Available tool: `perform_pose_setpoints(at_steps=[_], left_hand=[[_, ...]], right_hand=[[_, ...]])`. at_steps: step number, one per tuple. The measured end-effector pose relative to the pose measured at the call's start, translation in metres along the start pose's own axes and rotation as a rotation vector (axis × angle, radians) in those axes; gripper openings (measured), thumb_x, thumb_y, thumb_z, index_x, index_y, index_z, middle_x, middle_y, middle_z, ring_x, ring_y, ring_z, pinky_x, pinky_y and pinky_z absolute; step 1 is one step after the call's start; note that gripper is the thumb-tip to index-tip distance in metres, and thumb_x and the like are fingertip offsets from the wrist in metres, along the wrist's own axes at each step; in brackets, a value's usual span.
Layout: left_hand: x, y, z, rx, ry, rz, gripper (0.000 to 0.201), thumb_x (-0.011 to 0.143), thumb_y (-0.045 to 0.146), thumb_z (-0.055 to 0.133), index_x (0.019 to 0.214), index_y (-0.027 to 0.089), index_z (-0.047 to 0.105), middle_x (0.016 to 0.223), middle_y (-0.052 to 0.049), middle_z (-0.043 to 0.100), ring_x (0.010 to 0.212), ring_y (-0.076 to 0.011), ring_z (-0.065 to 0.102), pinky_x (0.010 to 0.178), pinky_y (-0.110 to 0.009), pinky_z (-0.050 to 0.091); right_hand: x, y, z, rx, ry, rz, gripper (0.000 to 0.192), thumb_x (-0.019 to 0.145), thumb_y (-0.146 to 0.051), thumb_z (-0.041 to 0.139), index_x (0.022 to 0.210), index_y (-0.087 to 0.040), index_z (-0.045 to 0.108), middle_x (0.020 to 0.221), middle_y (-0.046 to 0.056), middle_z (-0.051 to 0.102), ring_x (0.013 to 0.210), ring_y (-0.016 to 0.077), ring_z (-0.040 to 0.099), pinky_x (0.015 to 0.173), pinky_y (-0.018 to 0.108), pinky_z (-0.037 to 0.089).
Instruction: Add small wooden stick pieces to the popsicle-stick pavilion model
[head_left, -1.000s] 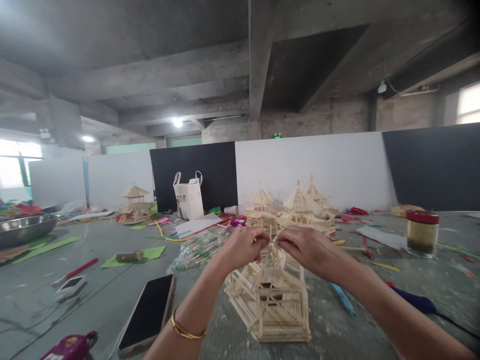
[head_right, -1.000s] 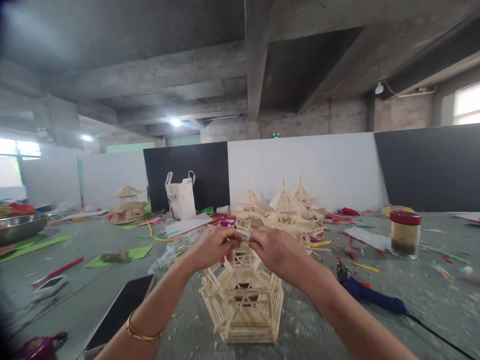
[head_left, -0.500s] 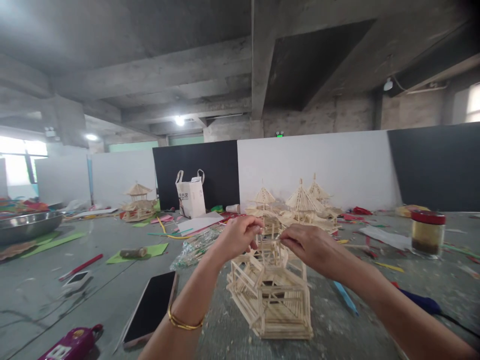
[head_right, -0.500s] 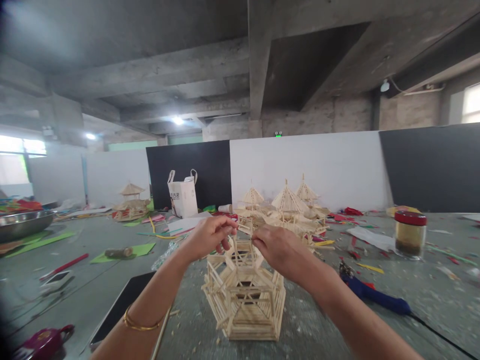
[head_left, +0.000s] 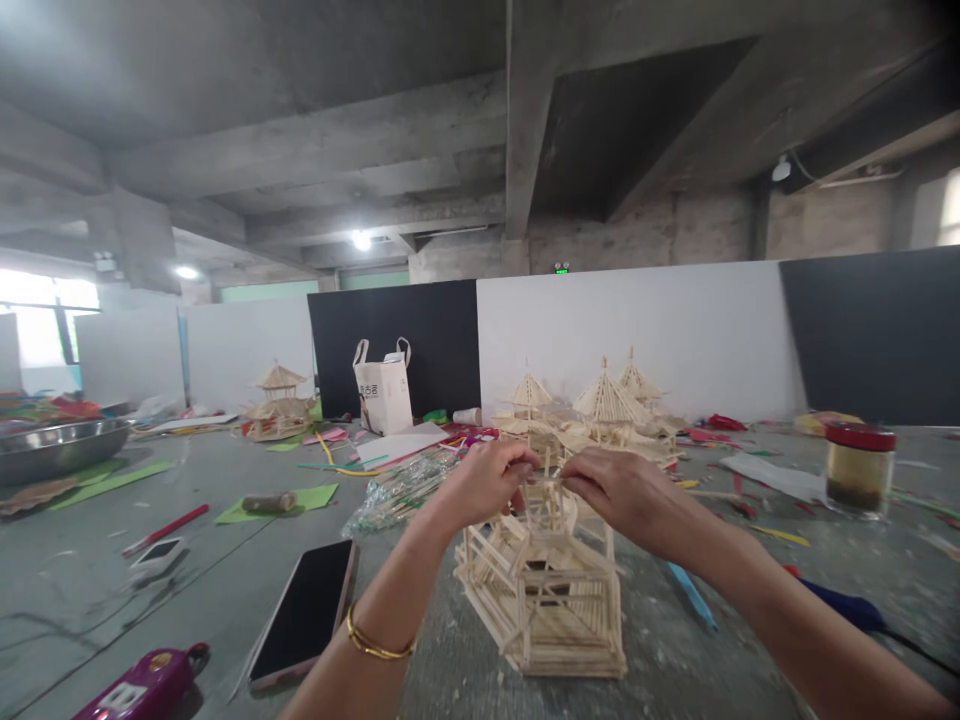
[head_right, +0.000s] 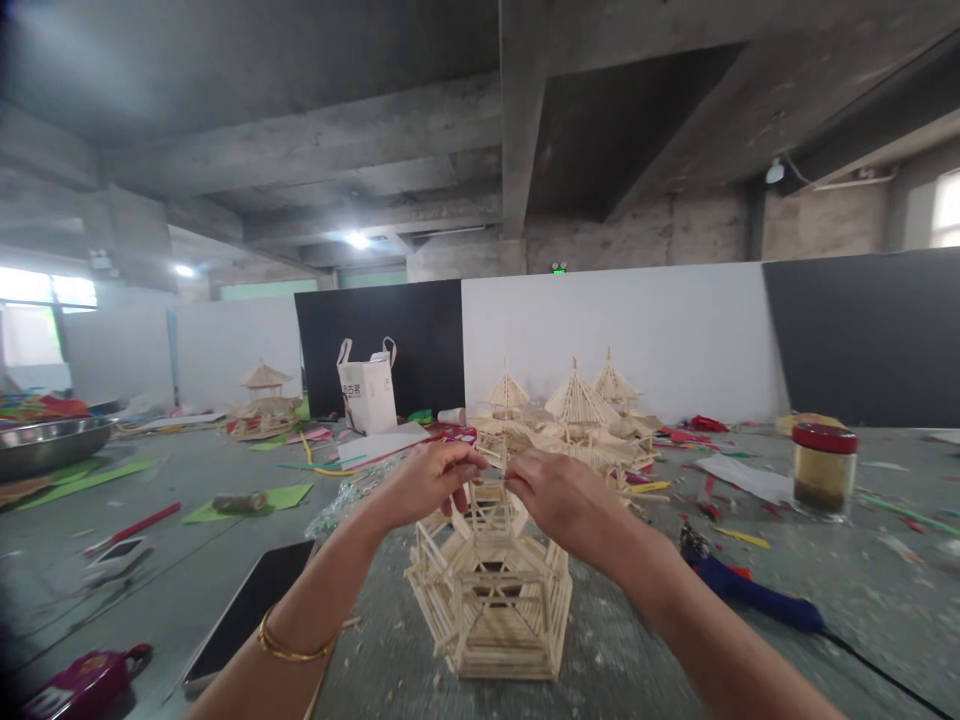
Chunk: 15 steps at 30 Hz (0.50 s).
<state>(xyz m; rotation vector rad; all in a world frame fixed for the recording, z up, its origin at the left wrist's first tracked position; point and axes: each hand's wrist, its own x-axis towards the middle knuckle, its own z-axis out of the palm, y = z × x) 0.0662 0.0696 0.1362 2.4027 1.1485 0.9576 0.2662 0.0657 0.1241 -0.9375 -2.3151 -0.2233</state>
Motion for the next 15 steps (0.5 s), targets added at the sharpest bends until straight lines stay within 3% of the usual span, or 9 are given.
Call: perform_pose_setpoints(at_steps=[3, 15], left_hand=[[0.0009, -0.0004, 0.0015, -0.019, -0.019, 0.007, 0.023, 0.085, 0.027, 0.040, 0.094, 0.017, 0.059, 0.083, -0.003, 0.066, 0.052, -0.0115, 0.063, 0.038, -0.016, 0.044], [0.0022, -0.0022, 0.0029, -0.024, -0.011, 0.019, 0.022, 0.085, 0.026, 0.040, 0.096, 0.018, 0.058, 0.082, -0.003, 0.066, 0.052, -0.0113, 0.064, 0.038, -0.016, 0.044]], right_hand=[[0.0006, -0.0011, -0.0008, 0.006, 0.010, 0.013, 0.016, 0.088, -0.018, 0.046, 0.081, -0.018, 0.060, 0.077, 0.002, 0.062, 0.073, 0.0167, 0.057, 0.064, 0.027, 0.037], [0.0013, -0.0018, -0.0005, 0.006, 0.007, 0.029, 0.016, 0.087, -0.017, 0.046, 0.077, -0.018, 0.059, 0.075, 0.002, 0.061, 0.071, 0.0160, 0.057, 0.064, 0.027, 0.037]])
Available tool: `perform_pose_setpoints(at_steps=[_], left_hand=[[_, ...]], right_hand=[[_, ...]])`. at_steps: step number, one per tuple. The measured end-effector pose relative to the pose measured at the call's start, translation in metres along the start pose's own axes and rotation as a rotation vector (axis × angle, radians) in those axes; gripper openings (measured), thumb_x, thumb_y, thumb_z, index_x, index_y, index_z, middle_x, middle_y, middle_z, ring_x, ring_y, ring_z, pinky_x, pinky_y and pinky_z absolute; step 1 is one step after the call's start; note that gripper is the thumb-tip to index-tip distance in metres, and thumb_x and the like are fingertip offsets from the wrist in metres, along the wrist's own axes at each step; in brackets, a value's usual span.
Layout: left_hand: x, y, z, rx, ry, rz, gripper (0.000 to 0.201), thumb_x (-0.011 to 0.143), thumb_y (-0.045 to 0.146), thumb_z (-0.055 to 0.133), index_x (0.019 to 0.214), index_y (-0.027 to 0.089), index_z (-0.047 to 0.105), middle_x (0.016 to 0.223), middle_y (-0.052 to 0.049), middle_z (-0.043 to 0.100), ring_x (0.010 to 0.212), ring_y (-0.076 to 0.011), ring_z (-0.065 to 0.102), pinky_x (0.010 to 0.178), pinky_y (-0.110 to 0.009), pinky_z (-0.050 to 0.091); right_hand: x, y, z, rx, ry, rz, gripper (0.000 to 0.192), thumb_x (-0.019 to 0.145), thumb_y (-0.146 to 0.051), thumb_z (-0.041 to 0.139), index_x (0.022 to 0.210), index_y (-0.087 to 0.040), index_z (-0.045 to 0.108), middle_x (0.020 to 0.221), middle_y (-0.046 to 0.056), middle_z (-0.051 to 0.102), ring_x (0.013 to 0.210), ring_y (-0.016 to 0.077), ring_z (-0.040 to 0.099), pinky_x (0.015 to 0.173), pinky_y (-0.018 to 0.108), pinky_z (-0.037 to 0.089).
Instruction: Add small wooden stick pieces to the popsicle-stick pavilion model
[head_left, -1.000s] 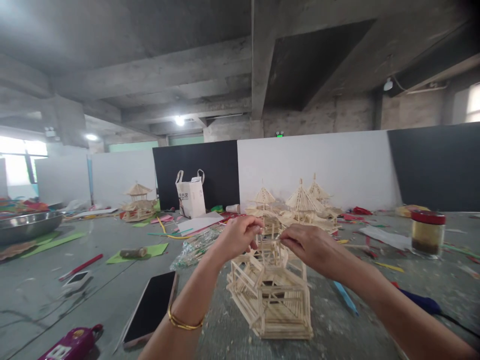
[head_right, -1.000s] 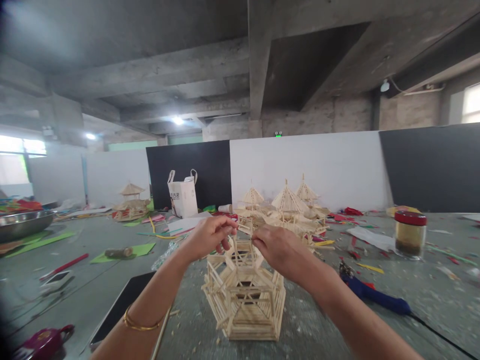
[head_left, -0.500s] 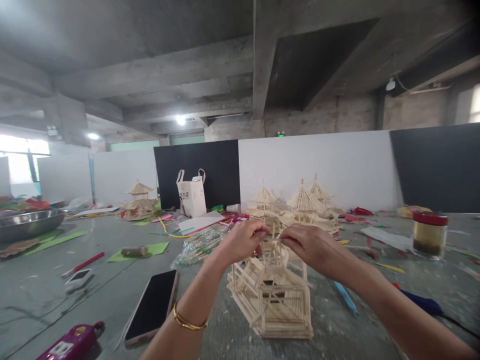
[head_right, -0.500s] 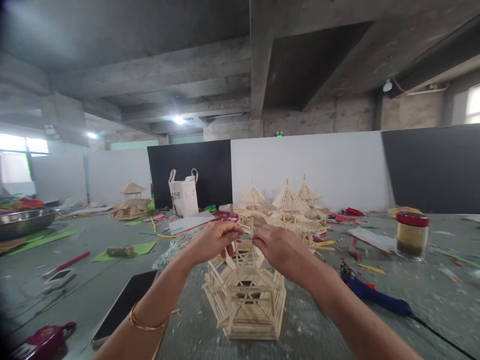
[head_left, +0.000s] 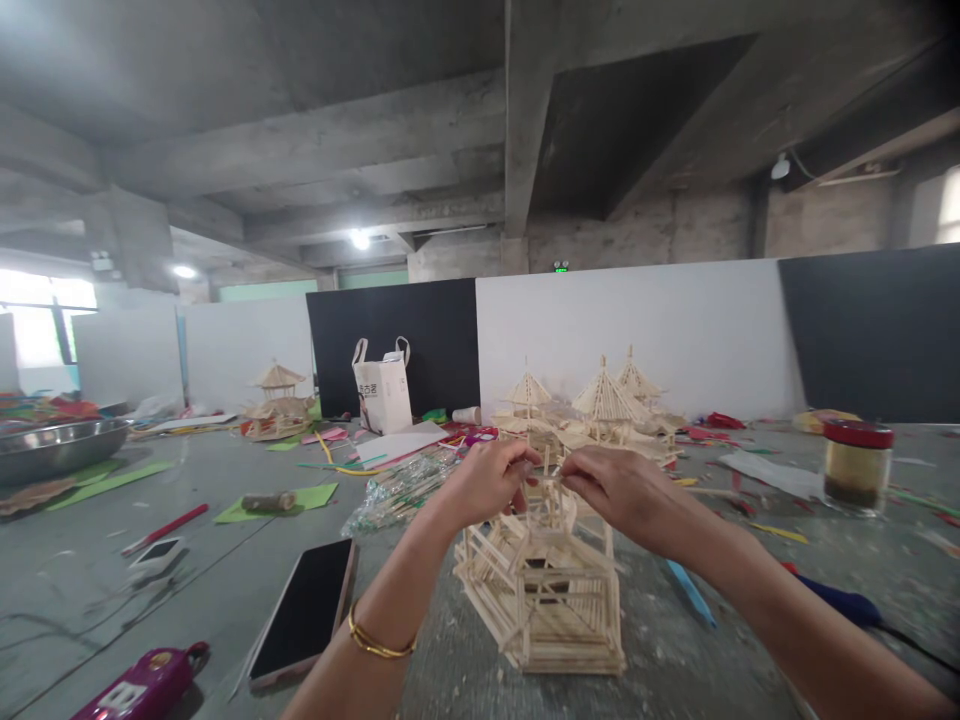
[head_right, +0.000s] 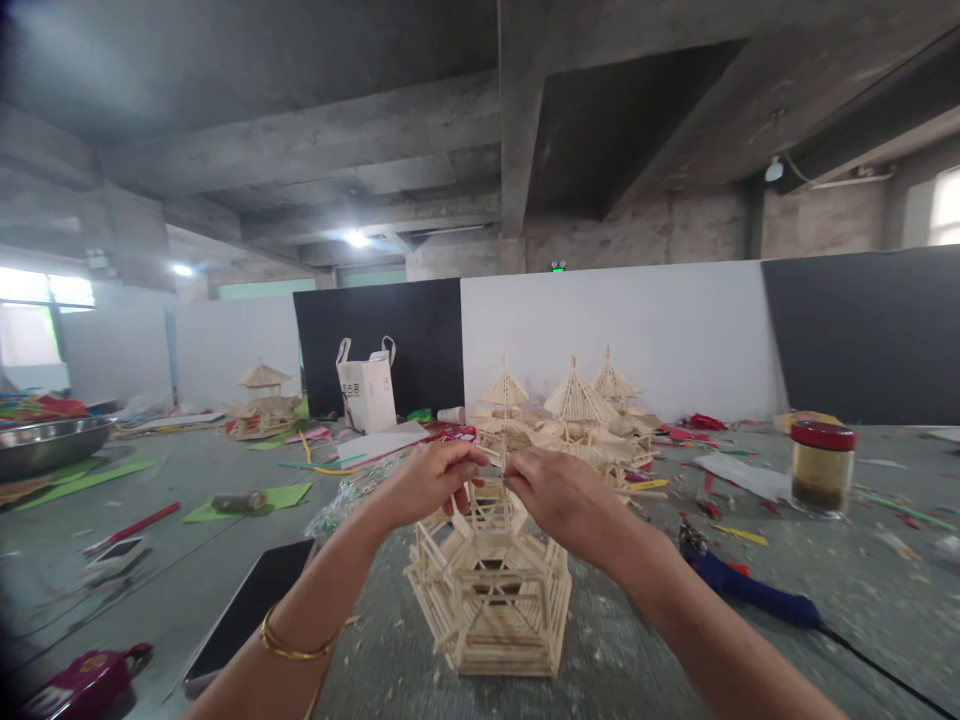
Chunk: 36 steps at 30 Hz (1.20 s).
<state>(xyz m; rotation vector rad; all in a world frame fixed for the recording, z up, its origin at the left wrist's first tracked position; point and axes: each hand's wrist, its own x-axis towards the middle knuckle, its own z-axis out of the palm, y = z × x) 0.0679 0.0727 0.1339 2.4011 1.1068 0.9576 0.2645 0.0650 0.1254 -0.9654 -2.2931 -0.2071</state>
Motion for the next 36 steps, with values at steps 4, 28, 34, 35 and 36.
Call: perform_pose_setpoints(at_steps=[4, 28, 34, 35, 36], left_hand=[[0.001, -0.002, -0.001, 0.008, 0.035, -0.003, 0.024, 0.086, 0.026, 0.037, 0.100, 0.019, 0.056, 0.087, -0.003, 0.065, 0.052, -0.0107, 0.064, 0.038, -0.016, 0.045], [-0.004, 0.029, 0.002, 0.444, 0.344, 0.224, 0.015, 0.083, 0.018, 0.048, 0.089, 0.020, 0.062, 0.089, -0.003, 0.065, 0.088, -0.0170, 0.058, 0.079, -0.029, 0.041], [-0.012, 0.053, 0.003, 0.476, 0.274, 0.261, 0.015, 0.084, 0.017, 0.048, 0.090, 0.019, 0.061, 0.090, -0.005, 0.064, 0.090, -0.0201, 0.056, 0.079, -0.033, 0.041], [-0.013, 0.057, 0.004, 0.483, 0.259, 0.257, 0.015, 0.083, 0.017, 0.048, 0.090, 0.019, 0.061, 0.090, -0.005, 0.065, 0.090, -0.0206, 0.056, 0.078, -0.034, 0.041], [-0.013, 0.060, 0.004, 0.488, 0.241, 0.249, 0.015, 0.083, 0.017, 0.048, 0.089, 0.019, 0.061, 0.089, -0.005, 0.065, 0.088, -0.0206, 0.056, 0.077, -0.034, 0.041]], right_hand=[[-0.001, 0.000, 0.000, 0.003, -0.005, 0.006, 0.016, 0.087, -0.017, 0.046, 0.080, -0.018, 0.060, 0.075, 0.002, 0.062, 0.071, 0.0163, 0.057, 0.064, 0.027, 0.037], [-0.004, 0.003, -0.004, -0.031, 0.019, -0.033, 0.019, 0.085, -0.014, 0.043, 0.070, -0.018, 0.054, 0.066, 0.001, 0.057, 0.061, 0.0135, 0.051, 0.058, 0.025, 0.035], [-0.008, -0.003, -0.019, -0.042, 0.049, -0.068, 0.018, 0.086, -0.016, 0.042, 0.073, -0.018, 0.054, 0.068, 0.002, 0.057, 0.062, 0.0140, 0.052, 0.059, 0.026, 0.036], [-0.008, -0.007, -0.022, -0.046, 0.059, -0.071, 0.018, 0.087, -0.016, 0.042, 0.074, -0.018, 0.054, 0.069, 0.002, 0.058, 0.063, 0.0140, 0.052, 0.059, 0.026, 0.036], [-0.010, -0.010, -0.024, -0.052, 0.068, -0.076, 0.018, 0.087, -0.017, 0.043, 0.074, -0.017, 0.055, 0.070, 0.003, 0.059, 0.063, 0.0140, 0.053, 0.059, 0.026, 0.037]])
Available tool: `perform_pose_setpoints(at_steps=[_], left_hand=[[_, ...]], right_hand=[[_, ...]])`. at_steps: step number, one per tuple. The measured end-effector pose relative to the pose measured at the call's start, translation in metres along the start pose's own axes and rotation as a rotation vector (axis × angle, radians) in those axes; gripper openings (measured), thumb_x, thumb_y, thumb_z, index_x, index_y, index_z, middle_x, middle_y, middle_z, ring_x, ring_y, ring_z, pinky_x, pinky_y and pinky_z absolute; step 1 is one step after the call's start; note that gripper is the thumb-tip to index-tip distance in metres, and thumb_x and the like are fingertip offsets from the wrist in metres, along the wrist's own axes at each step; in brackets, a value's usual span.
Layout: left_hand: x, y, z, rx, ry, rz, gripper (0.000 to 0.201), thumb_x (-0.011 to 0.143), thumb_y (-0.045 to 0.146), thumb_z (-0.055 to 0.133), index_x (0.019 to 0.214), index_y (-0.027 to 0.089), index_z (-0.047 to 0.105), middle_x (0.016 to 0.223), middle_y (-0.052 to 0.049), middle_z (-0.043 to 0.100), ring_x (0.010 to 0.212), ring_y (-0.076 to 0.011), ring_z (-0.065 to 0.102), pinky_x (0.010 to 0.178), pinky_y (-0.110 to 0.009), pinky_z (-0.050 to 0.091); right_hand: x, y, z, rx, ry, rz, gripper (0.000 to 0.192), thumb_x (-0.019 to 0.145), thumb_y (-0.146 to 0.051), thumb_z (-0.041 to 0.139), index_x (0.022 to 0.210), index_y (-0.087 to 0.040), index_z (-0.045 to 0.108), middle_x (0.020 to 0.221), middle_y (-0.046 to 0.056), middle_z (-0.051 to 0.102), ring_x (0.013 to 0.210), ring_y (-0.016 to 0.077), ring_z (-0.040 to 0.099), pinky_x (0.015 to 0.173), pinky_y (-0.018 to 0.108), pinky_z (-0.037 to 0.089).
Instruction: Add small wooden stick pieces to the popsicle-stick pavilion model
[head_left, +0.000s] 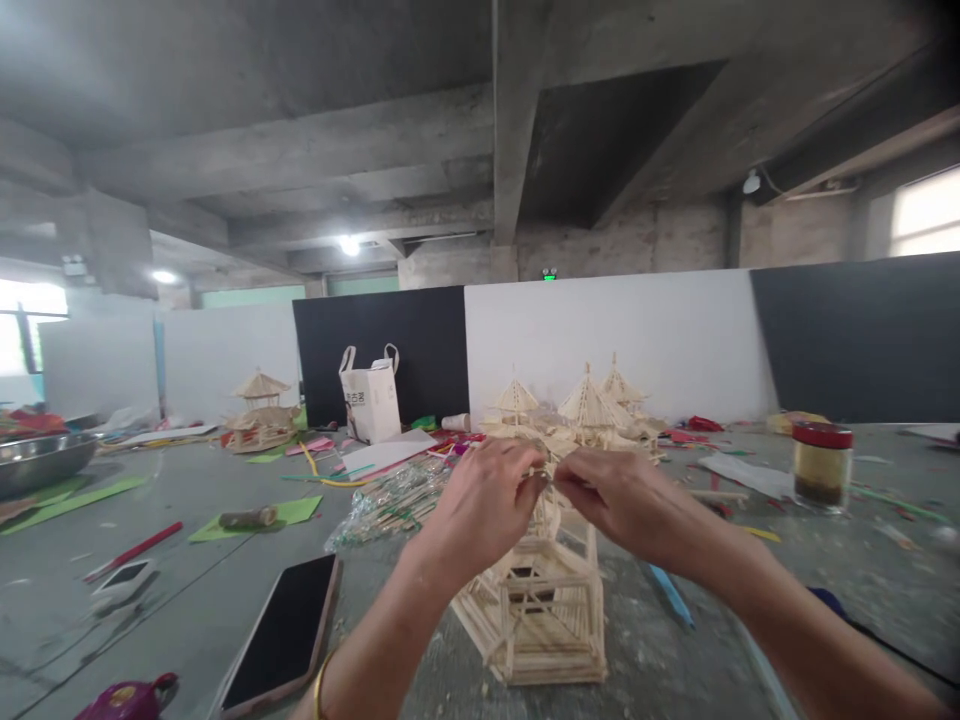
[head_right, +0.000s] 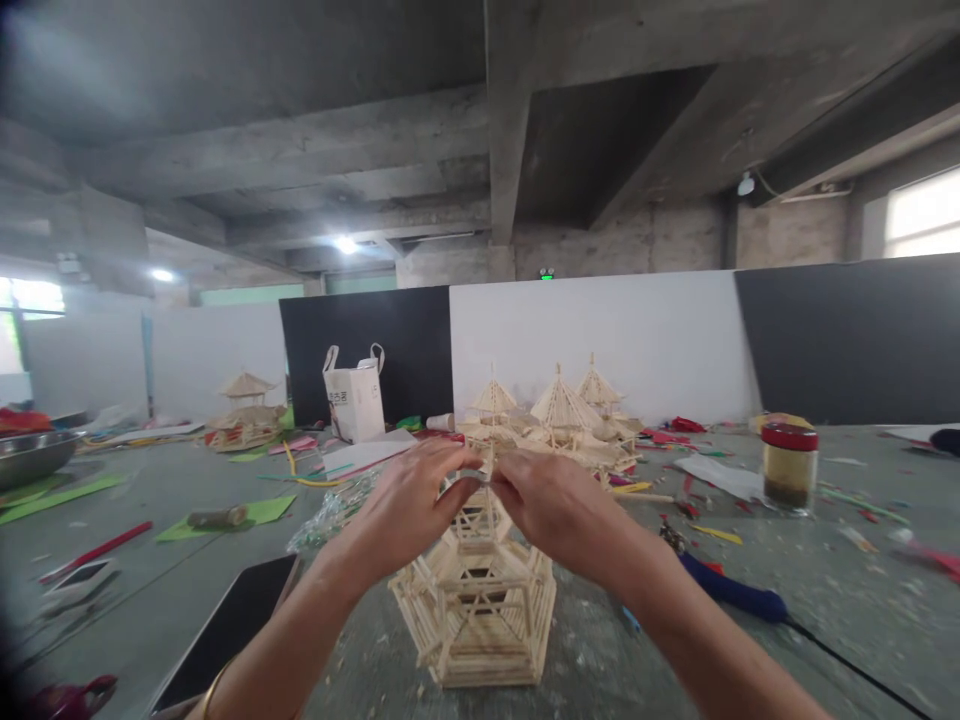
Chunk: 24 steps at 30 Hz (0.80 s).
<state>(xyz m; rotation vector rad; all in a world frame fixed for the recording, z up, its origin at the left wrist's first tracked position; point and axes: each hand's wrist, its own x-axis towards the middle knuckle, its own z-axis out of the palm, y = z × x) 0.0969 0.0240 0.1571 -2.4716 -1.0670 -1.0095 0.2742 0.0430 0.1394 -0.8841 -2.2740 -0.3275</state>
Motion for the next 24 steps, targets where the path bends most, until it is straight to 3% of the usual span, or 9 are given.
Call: perform_pose_setpoints(at_steps=[5, 10, 14, 20, 24], left_hand=[[-0.007, 0.008, -0.013, -0.019, -0.163, -0.047, 0.022, 0.087, 0.018, 0.041, 0.077, 0.019, 0.061, 0.074, -0.001, 0.063, 0.069, -0.0150, 0.056, 0.062, -0.027, 0.037], [-0.042, 0.013, -0.025, -0.071, -0.263, -0.180, 0.022, 0.088, 0.026, 0.042, 0.080, 0.021, 0.062, 0.077, 0.001, 0.065, 0.070, -0.0133, 0.057, 0.062, -0.025, 0.036], [-0.077, 0.019, -0.020, -0.151, -0.327, -0.284, 0.025, 0.087, 0.027, 0.041, 0.072, 0.020, 0.059, 0.066, 0.003, 0.062, 0.061, -0.0117, 0.055, 0.058, -0.023, 0.035], [-0.110, 0.029, -0.007, -0.262, -0.409, -0.413, 0.021, 0.082, 0.021, 0.043, 0.072, 0.020, 0.061, 0.067, 0.002, 0.064, 0.062, -0.0123, 0.057, 0.059, -0.022, 0.036], [-0.124, 0.028, 0.000, -0.266, -0.468, -0.493, 0.020, 0.078, 0.016, 0.043, 0.068, 0.018, 0.060, 0.065, 0.002, 0.064, 0.062, -0.0124, 0.057, 0.057, -0.021, 0.035]], right_hand=[[-0.004, -0.023, -0.002, -0.048, 0.009, -0.043, 0.016, 0.088, -0.018, 0.043, 0.082, -0.016, 0.057, 0.074, 0.004, 0.062, 0.066, 0.0148, 0.056, 0.057, 0.027, 0.036], [-0.014, -0.047, 0.012, -0.049, -0.076, -0.095, 0.014, 0.087, -0.017, 0.046, 0.083, -0.014, 0.059, 0.076, 0.004, 0.063, 0.067, 0.0154, 0.057, 0.056, 0.026, 0.036], [-0.034, -0.069, 0.027, -0.030, -0.180, -0.179, 0.011, 0.082, -0.010, 0.049, 0.085, -0.012, 0.059, 0.079, 0.007, 0.064, 0.067, 0.0176, 0.058, 0.055, 0.028, 0.039], [-0.055, -0.090, 0.042, -0.103, -0.440, -0.230, 0.025, 0.071, -0.003, 0.050, 0.094, -0.009, 0.059, 0.086, 0.009, 0.065, 0.073, 0.0214, 0.061, 0.058, 0.031, 0.047], [-0.063, -0.093, 0.057, -0.114, -0.472, -0.235, 0.024, 0.067, -0.005, 0.052, 0.089, -0.009, 0.059, 0.083, 0.010, 0.065, 0.071, 0.0233, 0.062, 0.057, 0.033, 0.049]])
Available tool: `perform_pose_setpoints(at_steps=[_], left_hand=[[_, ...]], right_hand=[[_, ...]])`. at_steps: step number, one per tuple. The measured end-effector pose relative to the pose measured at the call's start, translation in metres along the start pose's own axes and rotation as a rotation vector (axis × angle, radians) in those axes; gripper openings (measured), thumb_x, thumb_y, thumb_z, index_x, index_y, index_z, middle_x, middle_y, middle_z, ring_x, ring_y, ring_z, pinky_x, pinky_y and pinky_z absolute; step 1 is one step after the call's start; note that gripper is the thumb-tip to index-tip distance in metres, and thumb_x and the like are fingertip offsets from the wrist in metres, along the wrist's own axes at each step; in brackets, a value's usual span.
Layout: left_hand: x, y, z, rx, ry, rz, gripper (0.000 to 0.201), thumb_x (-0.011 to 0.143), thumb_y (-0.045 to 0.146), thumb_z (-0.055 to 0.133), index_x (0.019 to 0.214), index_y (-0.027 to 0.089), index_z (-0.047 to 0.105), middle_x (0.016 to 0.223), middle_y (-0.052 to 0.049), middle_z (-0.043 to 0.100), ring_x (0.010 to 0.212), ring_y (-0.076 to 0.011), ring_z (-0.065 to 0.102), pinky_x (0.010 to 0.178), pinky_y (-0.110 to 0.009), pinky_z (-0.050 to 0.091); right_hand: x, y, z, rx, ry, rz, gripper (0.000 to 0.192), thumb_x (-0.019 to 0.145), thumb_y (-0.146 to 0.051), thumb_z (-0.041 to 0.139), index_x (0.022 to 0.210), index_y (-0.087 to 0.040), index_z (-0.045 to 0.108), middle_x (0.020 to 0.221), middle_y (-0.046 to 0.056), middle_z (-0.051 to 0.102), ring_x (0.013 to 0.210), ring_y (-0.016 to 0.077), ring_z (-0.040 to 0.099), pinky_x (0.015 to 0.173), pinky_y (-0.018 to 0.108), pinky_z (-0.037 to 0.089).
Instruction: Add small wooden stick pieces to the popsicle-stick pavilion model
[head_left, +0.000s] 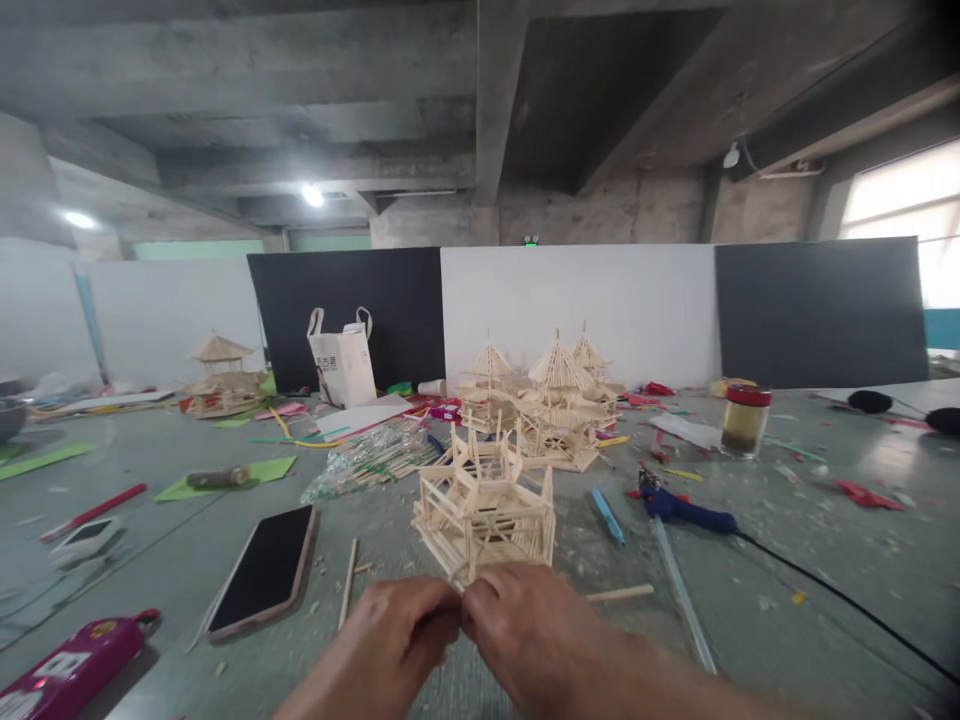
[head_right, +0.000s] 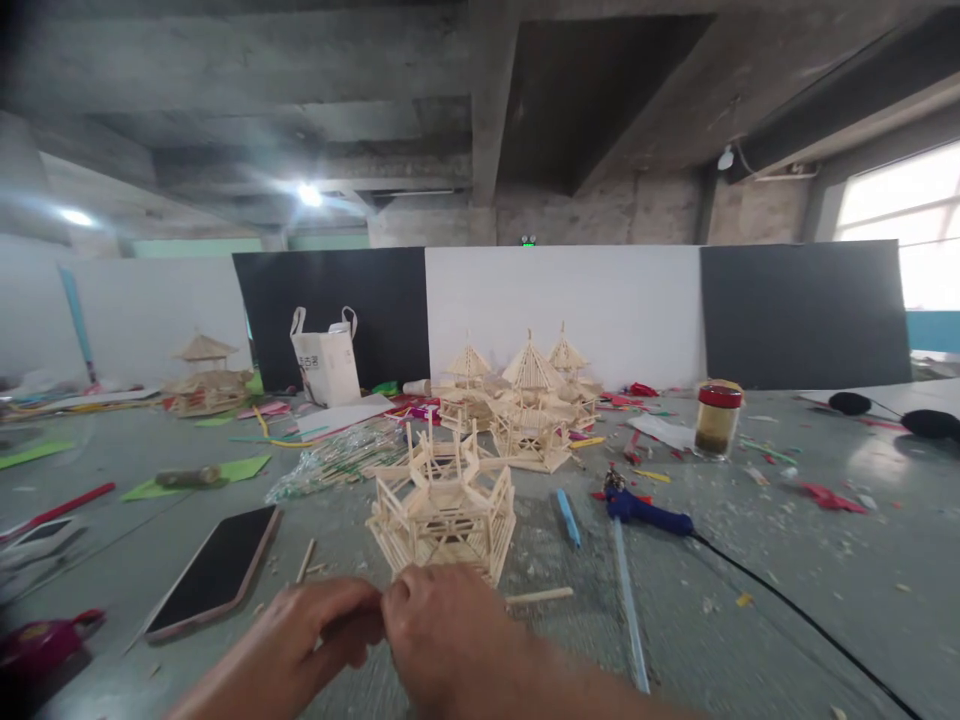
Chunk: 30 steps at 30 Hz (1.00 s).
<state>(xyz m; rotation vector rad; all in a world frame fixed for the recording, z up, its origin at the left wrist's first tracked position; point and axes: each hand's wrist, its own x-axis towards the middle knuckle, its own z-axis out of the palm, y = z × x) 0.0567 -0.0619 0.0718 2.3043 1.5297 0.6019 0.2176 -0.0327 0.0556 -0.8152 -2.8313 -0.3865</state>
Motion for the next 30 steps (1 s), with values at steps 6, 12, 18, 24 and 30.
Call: perform_pose_setpoints(at_steps=[6, 12, 18, 24, 30], left_hand=[[-0.009, -0.020, 0.017, -0.119, -0.077, -0.079, 0.022, 0.079, 0.020, 0.042, 0.067, 0.017, 0.060, 0.060, 0.002, 0.063, 0.057, -0.0106, 0.056, 0.051, -0.019, 0.034], [-0.019, -0.032, 0.028, -0.241, -0.101, -0.150, 0.023, 0.081, 0.026, 0.043, 0.067, 0.016, 0.058, 0.055, 0.003, 0.059, 0.052, -0.0100, 0.053, 0.048, -0.018, 0.033], [-0.026, -0.025, 0.031, -0.221, -0.117, -0.163, 0.022, 0.079, 0.025, 0.043, 0.064, 0.016, 0.055, 0.055, 0.003, 0.057, 0.052, -0.0104, 0.050, 0.048, -0.019, 0.031], [-0.036, -0.019, 0.035, -0.210, -0.072, -0.114, 0.023, 0.085, 0.028, 0.037, 0.068, 0.018, 0.050, 0.059, 0.002, 0.057, 0.055, -0.0110, 0.050, 0.052, -0.021, 0.033], [-0.060, -0.012, 0.041, -0.192, -0.005, -0.117, 0.018, 0.084, 0.026, 0.039, 0.071, 0.021, 0.051, 0.070, -0.001, 0.062, 0.062, -0.0129, 0.054, 0.058, -0.023, 0.038]], right_hand=[[0.000, -0.009, 0.018, -0.054, 0.032, -0.050, 0.013, 0.066, -0.013, 0.058, 0.079, -0.014, 0.058, 0.075, 0.003, 0.065, 0.065, 0.0191, 0.061, 0.050, 0.027, 0.047], [-0.004, -0.017, 0.030, -0.101, 0.130, -0.063, 0.007, 0.071, -0.019, 0.060, 0.075, -0.015, 0.056, 0.065, 0.002, 0.061, 0.053, 0.0175, 0.057, 0.041, 0.027, 0.040], [-0.011, -0.027, 0.043, -0.149, 0.251, -0.099, 0.005, 0.074, -0.016, 0.059, 0.074, -0.015, 0.054, 0.063, 0.003, 0.058, 0.054, 0.0175, 0.055, 0.044, 0.028, 0.039], [-0.016, -0.030, 0.035, -0.153, 0.334, -0.121, 0.006, 0.071, -0.013, 0.056, 0.071, -0.016, 0.051, 0.060, 0.001, 0.054, 0.052, 0.0164, 0.052, 0.044, 0.028, 0.038], [-0.025, -0.040, 0.029, -0.128, 0.443, -0.151, 0.016, 0.076, -0.008, 0.050, 0.064, -0.018, 0.048, 0.053, -0.001, 0.050, 0.045, 0.0140, 0.048, 0.040, 0.027, 0.030]])
